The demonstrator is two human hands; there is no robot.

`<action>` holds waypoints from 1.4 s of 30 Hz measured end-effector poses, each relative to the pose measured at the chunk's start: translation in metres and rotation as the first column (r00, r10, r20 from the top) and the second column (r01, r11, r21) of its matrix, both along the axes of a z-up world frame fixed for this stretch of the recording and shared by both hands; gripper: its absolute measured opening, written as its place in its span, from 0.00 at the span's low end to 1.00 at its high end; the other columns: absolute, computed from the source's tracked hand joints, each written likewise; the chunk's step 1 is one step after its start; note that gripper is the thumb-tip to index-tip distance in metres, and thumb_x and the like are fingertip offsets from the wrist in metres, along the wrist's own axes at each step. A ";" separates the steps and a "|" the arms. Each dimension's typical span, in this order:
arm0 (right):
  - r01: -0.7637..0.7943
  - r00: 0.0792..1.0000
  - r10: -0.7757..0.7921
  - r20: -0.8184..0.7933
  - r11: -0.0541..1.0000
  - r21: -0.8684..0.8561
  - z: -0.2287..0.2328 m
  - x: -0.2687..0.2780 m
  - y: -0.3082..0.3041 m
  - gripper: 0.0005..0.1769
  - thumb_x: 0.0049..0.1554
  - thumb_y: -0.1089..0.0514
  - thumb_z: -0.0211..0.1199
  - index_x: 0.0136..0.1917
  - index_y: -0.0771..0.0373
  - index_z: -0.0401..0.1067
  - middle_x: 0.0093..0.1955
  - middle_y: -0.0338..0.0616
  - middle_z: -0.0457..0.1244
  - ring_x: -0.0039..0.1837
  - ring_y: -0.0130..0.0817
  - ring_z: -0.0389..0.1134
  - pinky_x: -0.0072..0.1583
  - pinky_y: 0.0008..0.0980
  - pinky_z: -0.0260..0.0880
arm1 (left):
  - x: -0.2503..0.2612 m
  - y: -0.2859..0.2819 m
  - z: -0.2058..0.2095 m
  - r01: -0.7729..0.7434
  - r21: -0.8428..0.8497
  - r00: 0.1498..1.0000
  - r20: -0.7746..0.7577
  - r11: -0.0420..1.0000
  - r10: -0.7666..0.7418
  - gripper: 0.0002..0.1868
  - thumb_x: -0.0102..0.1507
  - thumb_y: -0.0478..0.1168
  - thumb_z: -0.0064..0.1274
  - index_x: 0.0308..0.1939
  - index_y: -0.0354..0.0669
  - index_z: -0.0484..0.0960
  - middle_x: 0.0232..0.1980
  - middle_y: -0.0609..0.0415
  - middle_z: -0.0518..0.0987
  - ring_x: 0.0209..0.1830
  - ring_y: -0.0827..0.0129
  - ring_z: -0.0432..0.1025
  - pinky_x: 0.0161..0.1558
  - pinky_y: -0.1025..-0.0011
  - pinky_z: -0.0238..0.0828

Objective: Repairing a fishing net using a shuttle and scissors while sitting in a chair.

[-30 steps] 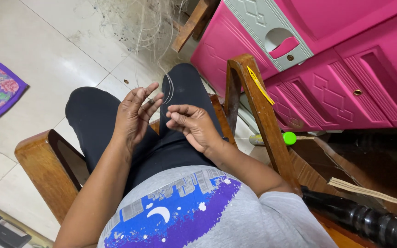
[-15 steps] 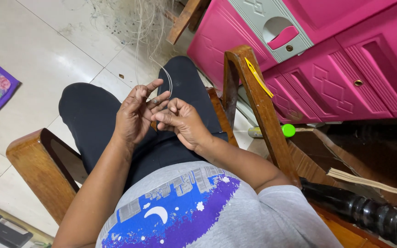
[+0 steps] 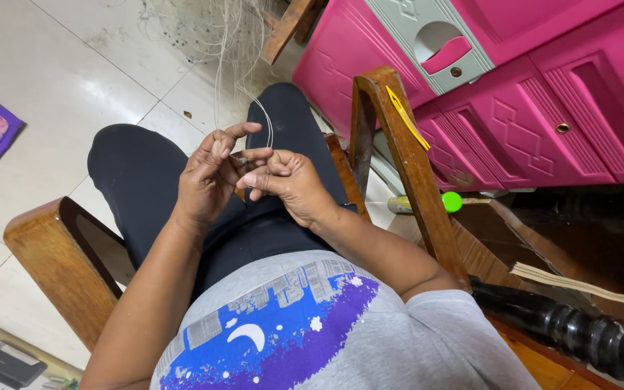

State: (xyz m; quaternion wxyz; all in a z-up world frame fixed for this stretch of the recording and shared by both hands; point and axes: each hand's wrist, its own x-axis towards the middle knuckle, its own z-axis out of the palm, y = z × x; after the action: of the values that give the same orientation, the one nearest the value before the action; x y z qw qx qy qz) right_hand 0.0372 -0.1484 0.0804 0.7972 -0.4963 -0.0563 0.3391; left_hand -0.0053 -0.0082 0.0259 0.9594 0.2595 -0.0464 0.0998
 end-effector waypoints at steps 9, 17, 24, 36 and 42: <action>0.004 0.998 -0.005 -0.056 1.000 -0.015 0.016 -0.003 0.001 0.31 0.52 0.73 0.71 0.29 0.51 0.50 0.36 0.57 0.71 0.37 0.39 0.76 0.37 0.23 0.76 | -0.002 0.000 0.017 -0.041 0.157 0.998 0.060 0.987 0.031 0.13 0.74 0.43 0.38 0.35 0.44 0.61 0.67 0.30 0.68 0.56 0.40 0.79 0.38 0.74 0.78; 0.039 0.999 -0.040 -0.033 0.999 -0.026 0.012 0.002 0.004 0.32 0.51 0.72 0.72 0.28 0.51 0.50 0.36 0.58 0.70 0.38 0.39 0.76 0.38 0.24 0.77 | 0.000 -0.001 0.011 -0.063 0.195 0.995 0.083 0.979 0.047 0.14 0.74 0.42 0.38 0.34 0.42 0.62 0.67 0.29 0.68 0.55 0.42 0.80 0.36 0.76 0.77; 0.122 0.986 -0.117 0.119 0.992 -0.037 -0.010 0.005 0.002 0.31 0.52 0.71 0.73 0.29 0.54 0.50 0.38 0.63 0.69 0.41 0.41 0.76 0.40 0.27 0.78 | 0.000 0.001 0.008 -0.098 0.303 0.992 0.104 0.948 0.070 0.15 0.74 0.43 0.38 0.33 0.42 0.64 0.70 0.32 0.68 0.64 0.40 0.75 0.48 0.70 0.79; 0.170 0.957 -0.151 0.247 0.984 -0.057 -0.008 0.005 0.006 0.17 0.54 0.69 0.72 0.57 0.74 0.75 0.44 0.56 0.71 0.40 0.36 0.76 0.45 0.26 0.80 | -0.003 0.010 0.022 -0.282 0.636 0.957 0.235 0.719 0.168 0.17 0.75 0.44 0.39 0.34 0.39 0.68 0.76 0.32 0.60 0.77 0.37 0.60 0.71 0.50 0.61; 0.182 0.965 -0.163 0.206 0.980 -0.078 -0.041 0.012 0.000 0.14 0.53 0.68 0.74 0.51 0.71 0.73 0.39 0.54 0.70 0.37 0.38 0.75 0.43 0.27 0.77 | -0.004 0.005 0.030 -0.299 0.619 0.951 0.260 0.726 0.170 0.18 0.76 0.43 0.39 0.34 0.38 0.67 0.78 0.29 0.56 0.76 0.30 0.59 0.73 0.38 0.57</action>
State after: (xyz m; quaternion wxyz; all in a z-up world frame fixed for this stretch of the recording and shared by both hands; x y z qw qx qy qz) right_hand 0.0492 -0.1481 0.0397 0.7892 -0.5686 -0.0756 0.2195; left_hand -0.0088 -0.0030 0.0557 0.7796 0.5702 -0.1336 0.2220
